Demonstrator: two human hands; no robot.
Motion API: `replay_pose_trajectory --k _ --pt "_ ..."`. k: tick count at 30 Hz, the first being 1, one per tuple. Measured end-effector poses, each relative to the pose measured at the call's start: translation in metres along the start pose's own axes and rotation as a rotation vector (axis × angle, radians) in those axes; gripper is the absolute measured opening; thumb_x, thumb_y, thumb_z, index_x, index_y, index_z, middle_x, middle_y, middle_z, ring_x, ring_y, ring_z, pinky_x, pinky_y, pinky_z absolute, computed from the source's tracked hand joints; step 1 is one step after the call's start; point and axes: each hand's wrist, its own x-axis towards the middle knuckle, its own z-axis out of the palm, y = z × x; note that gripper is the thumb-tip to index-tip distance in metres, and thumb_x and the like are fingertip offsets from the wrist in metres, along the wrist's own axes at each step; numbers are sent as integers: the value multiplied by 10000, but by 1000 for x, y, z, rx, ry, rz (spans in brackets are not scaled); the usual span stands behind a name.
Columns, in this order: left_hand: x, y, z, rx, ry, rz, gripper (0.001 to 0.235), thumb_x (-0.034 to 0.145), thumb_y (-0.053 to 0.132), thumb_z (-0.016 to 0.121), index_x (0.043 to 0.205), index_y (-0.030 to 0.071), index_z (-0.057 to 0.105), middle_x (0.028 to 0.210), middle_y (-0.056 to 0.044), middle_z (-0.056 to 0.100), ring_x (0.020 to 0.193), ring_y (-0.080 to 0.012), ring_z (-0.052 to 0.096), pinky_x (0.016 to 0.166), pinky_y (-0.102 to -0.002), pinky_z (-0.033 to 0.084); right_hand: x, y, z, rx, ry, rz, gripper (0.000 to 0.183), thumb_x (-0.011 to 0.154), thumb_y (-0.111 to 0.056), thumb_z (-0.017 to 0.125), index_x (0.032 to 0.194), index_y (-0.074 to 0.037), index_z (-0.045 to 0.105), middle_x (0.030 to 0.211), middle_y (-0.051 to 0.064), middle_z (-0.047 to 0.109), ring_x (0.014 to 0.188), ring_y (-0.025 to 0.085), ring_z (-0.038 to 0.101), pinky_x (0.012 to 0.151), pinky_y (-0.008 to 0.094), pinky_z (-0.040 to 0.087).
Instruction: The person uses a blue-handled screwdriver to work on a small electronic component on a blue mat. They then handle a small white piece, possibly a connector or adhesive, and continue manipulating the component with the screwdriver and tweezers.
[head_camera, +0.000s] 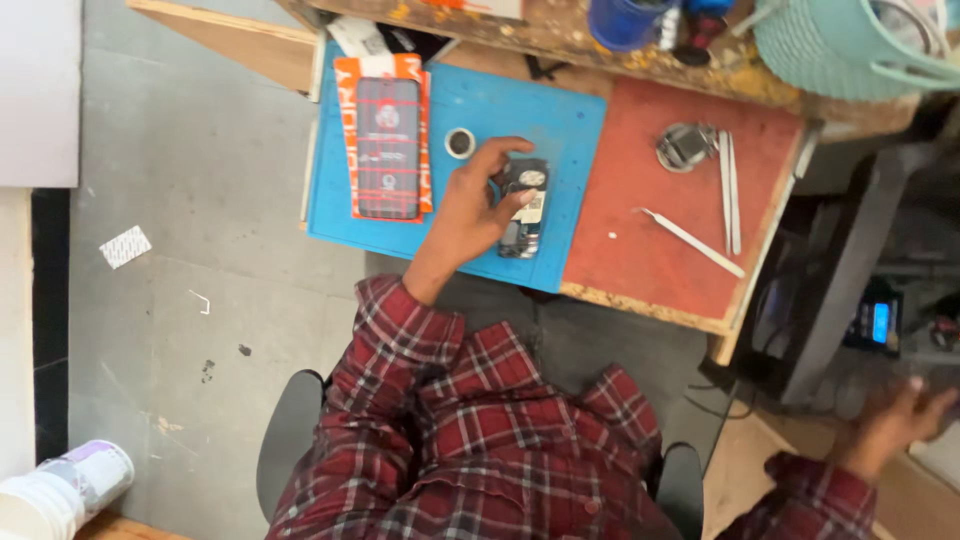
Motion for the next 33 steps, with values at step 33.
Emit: replay_pose_trajectory --k 33 --pt "-36 13 31 500 164 223 444 871 105 773 1290 52 635 1334 -119 578 1069 -301 597 853 -416 540 -121 -121 300 -358 -451 -545 146 1077 13 638 1200 61 701 1049 134 725 917 199 713 834 302 584"
